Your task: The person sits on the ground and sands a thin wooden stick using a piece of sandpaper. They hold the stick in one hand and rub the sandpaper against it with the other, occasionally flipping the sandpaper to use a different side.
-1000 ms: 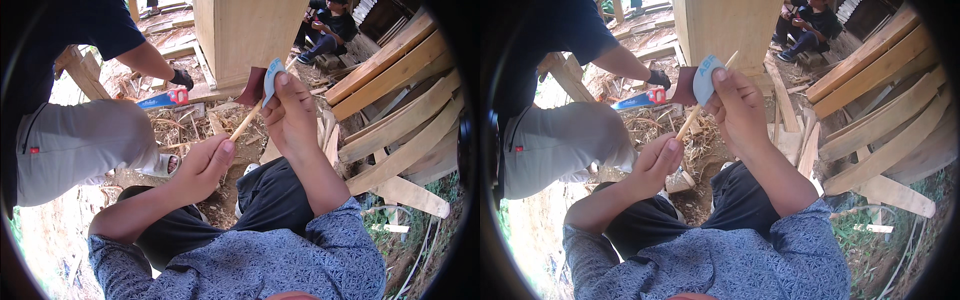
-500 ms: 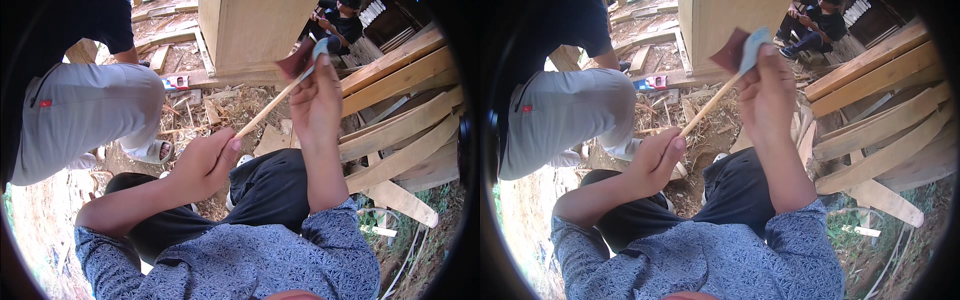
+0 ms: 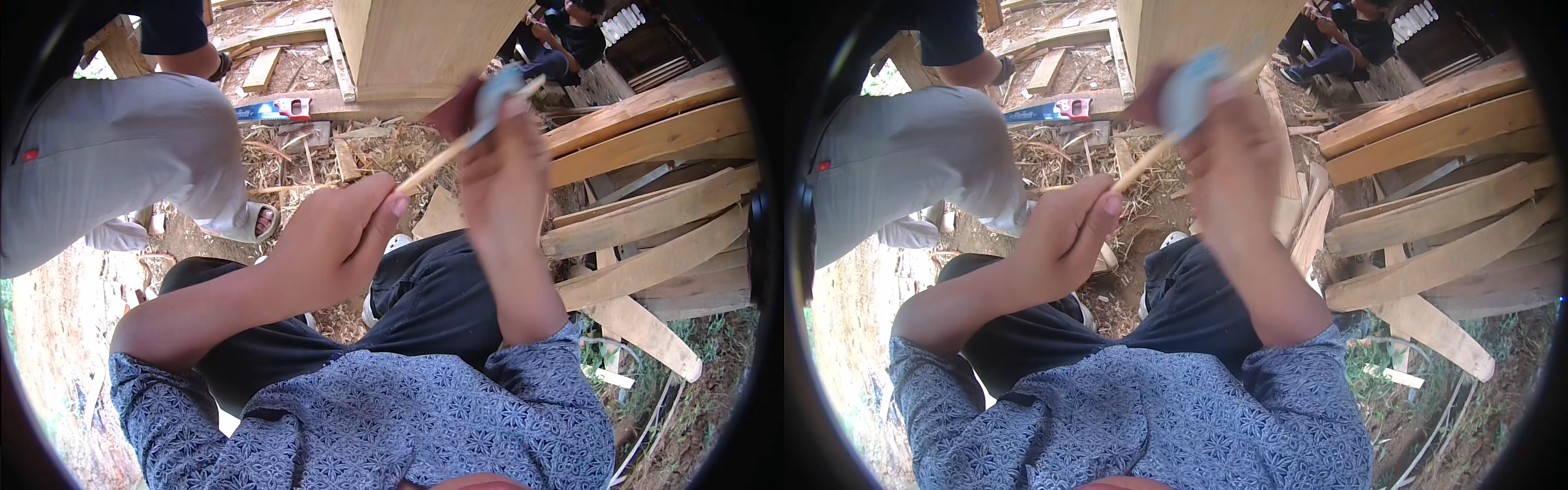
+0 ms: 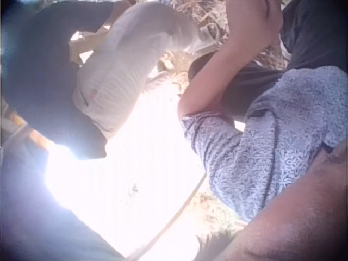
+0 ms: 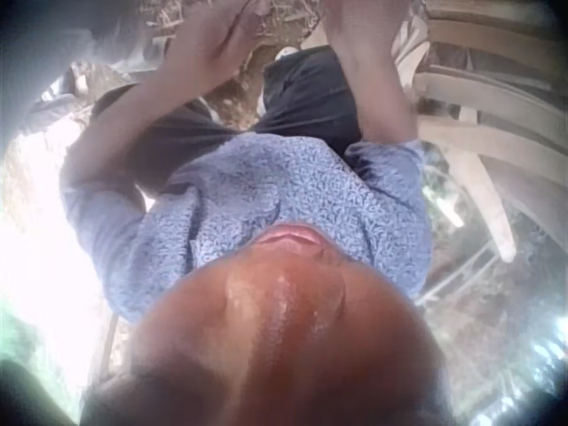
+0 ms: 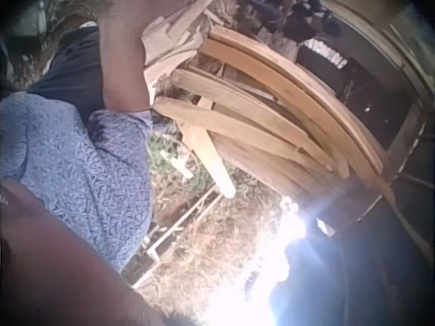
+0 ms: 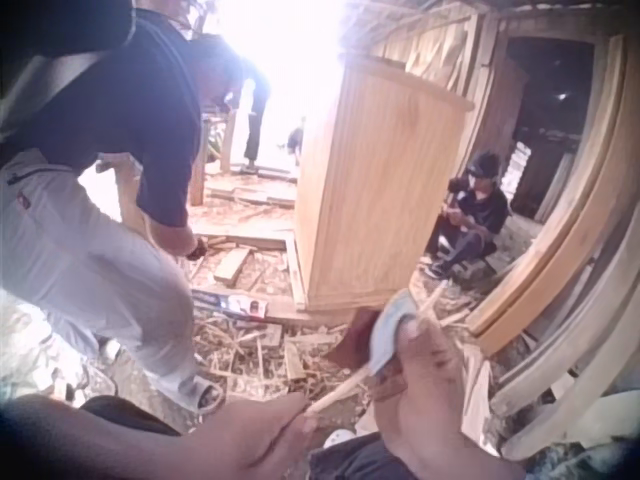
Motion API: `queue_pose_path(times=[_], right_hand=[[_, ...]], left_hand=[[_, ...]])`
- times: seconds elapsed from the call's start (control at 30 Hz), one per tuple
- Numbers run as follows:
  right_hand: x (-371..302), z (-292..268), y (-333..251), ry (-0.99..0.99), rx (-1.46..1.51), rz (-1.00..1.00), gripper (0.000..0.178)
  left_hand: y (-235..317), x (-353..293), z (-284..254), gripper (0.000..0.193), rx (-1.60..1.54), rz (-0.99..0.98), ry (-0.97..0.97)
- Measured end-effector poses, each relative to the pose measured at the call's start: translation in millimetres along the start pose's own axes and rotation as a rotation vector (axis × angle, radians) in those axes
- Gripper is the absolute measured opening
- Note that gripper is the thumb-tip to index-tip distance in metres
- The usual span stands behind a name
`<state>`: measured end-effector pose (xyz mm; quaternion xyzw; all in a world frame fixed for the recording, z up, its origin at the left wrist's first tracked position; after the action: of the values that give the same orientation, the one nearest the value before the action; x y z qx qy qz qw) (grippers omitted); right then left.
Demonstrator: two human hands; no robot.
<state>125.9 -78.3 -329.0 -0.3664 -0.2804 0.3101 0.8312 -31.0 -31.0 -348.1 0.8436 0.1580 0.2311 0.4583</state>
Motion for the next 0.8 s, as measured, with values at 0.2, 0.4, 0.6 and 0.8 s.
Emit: queue_pose_path(times=[0.2, 0.4, 0.6, 0.8], right_hand=[[-0.7, 11.8, 16.6, -0.147, 0.015, 0.117, 0.019], [-7.5, 0.8, 21.2, -0.072, -0.034, 0.066, 0.019], [21.7, 0.4, 11.6, -0.119, 0.06, 0.032, 0.024], [10.1, 0.9, 39.0, -0.05, -0.049, 0.145, 0.016]], left_hand=[[3.0, 11.0, -15.5, 0.022, 0.045, 0.111, 0.138], [-4.9, 7.0, -3.9, 0.024, 0.039, 0.012, 0.018], [-9.0, 9.7, -14.9, 0.022, 0.1, 0.002, 0.07], [-12.4, 16.7, -18.2, 0.024, 0.138, 0.041, 0.13]])
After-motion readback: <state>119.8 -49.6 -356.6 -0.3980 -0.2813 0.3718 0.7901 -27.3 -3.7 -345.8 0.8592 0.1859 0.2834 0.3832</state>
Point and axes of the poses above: each hand's wrist, its own x-axis towards the middle knuckle, its own z-axis out of the palm, y = z × x, the point moved 8 cm from there along x, towards the middle knuckle, and after that the axes turned 3 degrees about x, right-handed, at the moved point
